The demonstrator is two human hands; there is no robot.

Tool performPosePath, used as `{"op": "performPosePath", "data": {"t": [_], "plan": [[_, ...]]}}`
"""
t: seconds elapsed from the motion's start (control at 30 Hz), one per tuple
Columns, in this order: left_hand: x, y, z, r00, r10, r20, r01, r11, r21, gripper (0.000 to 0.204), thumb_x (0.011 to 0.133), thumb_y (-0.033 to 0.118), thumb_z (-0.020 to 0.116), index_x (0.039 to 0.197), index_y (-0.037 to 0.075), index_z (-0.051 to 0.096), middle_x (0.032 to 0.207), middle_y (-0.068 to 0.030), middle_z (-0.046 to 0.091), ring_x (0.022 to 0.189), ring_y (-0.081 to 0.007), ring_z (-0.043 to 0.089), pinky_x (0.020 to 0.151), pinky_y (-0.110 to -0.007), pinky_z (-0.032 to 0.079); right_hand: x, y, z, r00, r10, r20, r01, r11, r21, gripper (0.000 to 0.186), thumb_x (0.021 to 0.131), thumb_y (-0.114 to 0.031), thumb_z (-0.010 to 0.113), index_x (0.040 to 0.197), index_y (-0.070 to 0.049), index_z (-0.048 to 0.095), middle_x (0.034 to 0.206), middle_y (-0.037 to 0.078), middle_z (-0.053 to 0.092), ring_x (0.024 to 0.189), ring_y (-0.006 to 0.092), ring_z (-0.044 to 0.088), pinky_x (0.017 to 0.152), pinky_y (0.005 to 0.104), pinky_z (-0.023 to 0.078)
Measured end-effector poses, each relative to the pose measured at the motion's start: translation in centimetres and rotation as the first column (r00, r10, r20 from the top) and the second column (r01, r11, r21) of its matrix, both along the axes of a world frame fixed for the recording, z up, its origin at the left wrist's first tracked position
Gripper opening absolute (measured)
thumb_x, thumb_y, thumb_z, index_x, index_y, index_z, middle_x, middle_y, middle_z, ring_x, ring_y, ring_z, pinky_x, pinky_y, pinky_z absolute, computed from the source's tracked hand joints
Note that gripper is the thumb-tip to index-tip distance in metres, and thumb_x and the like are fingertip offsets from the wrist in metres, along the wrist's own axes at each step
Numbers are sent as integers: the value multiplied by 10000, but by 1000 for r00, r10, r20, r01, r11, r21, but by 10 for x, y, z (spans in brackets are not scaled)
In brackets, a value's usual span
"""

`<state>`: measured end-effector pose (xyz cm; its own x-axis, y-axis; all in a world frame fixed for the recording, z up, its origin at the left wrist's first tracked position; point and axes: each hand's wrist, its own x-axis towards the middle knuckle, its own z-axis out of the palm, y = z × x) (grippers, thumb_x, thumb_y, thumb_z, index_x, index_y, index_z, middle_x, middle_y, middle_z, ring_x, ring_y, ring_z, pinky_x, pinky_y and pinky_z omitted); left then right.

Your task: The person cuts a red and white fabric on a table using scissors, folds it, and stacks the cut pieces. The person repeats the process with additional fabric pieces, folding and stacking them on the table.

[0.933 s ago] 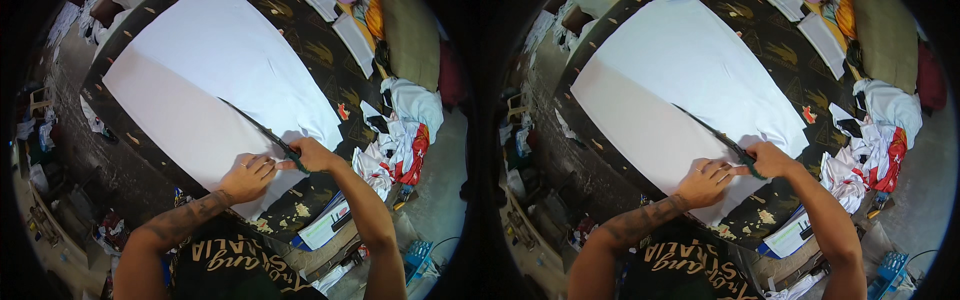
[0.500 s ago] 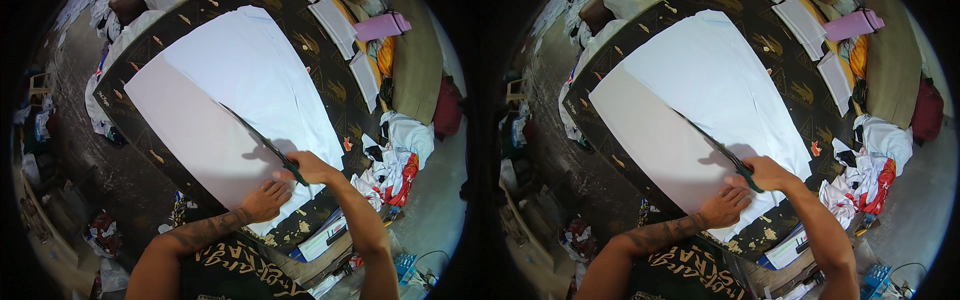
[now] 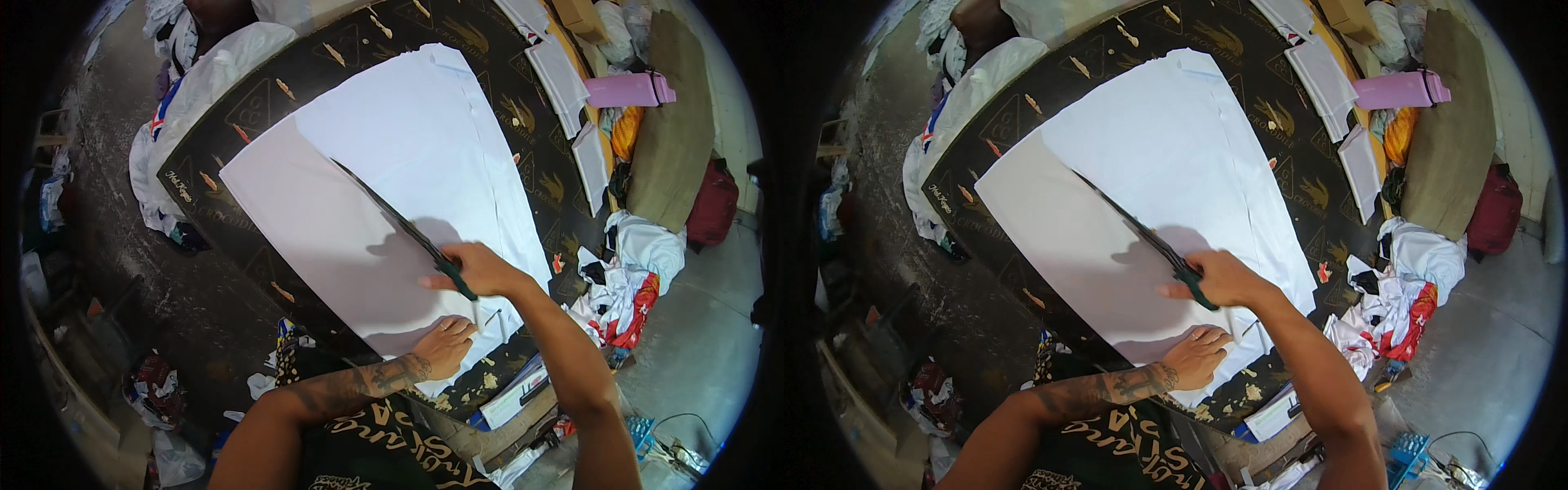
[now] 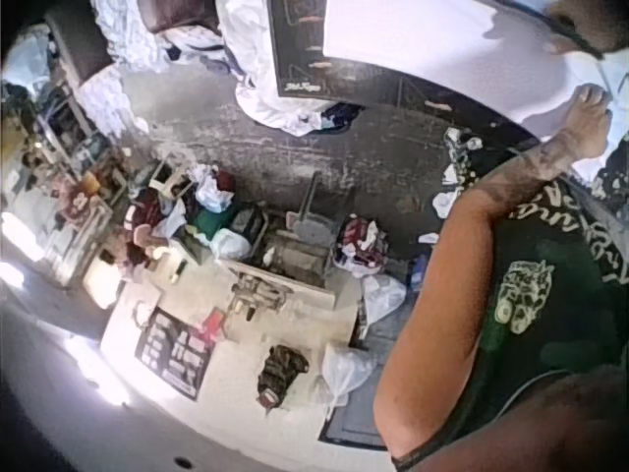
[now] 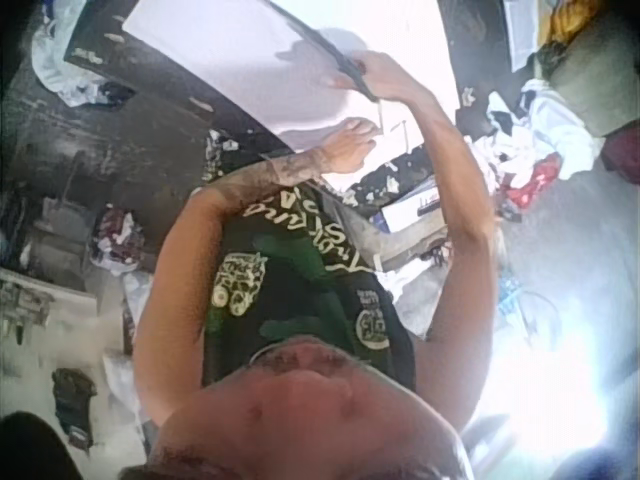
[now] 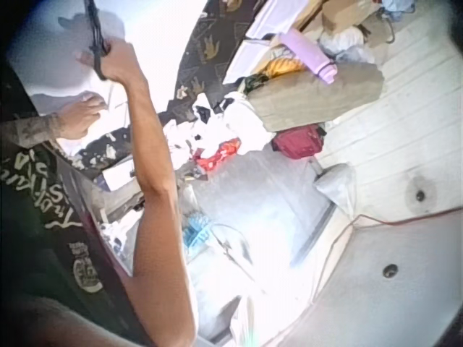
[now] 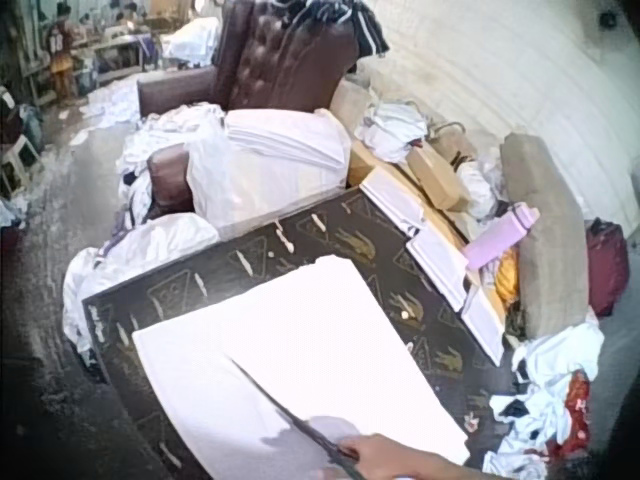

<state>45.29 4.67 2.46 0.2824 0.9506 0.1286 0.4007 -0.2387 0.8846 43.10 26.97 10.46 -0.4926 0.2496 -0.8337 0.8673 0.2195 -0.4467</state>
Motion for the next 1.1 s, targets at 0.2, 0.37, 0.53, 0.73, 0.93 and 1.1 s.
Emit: {"op": "performPosePath", "data": {"t": [0.2,0.37,0.53,0.73,0.93,1.1], "plan": [[5,0,-9,999,-48,-27,47,999,-17,326,839,177,676,1104,1,744,1440,-135,585,1418,-295,460,1189,-470,351,-47,-1,-4,990,99,98,-102,994,26,761,719,-747,903,635,-63,580,591,36,537,593,196,544,580,374,433],[4,3,-19,996,-49,-69,52,998,42,324,857,182,665,1121,11,744,1474,-130,571,1421,-286,457,1177,-465,360,-76,-2,-13,995,82,49,-84,995,46,759,724,-770,884,638,-70,604,598,43,567,594,197,560,586,368,447],[7,0,-10,999,-16,40,13,997,73,254,883,143,642,1085,10,720,1352,-140,619,1335,-322,540,1140,-486,417,-116,-7,-16,999,36,28,-38,997,71,715,700,-727,927,624,-87,618,584,9,569,574,156,562,551,346,432],[-143,44,9,929,369,-21,-368,922,-122,498,916,235,703,1327,-15,578,1380,-247,578,1324,-426,545,1124,-551,431,-48,-24,27,958,-141,-250,204,947,247,639,838,-590,902,616,-73,600,597,7,558,589,119,568,552,347,448],[-198,199,-37,656,455,-602,-464,872,154,1358,756,878,712,1677,-36,313,1756,-259,288,1674,-384,160,1287,-735,2,141,-132,93,530,-644,-552,845,459,275,262,915,-100,878,884,-24,629,674,-42,592,653,45,576,582,253,476],[35,95,34,788,111,-605,172,905,390,186,891,175,696,1042,94,770,1081,-150,746,1074,-302,698,953,-512,527,261,-193,119,497,-639,-587,827,143,544,283,917,-154,878,888,-34,624,665,-47,556,617,44,461,554,281,390]]}}
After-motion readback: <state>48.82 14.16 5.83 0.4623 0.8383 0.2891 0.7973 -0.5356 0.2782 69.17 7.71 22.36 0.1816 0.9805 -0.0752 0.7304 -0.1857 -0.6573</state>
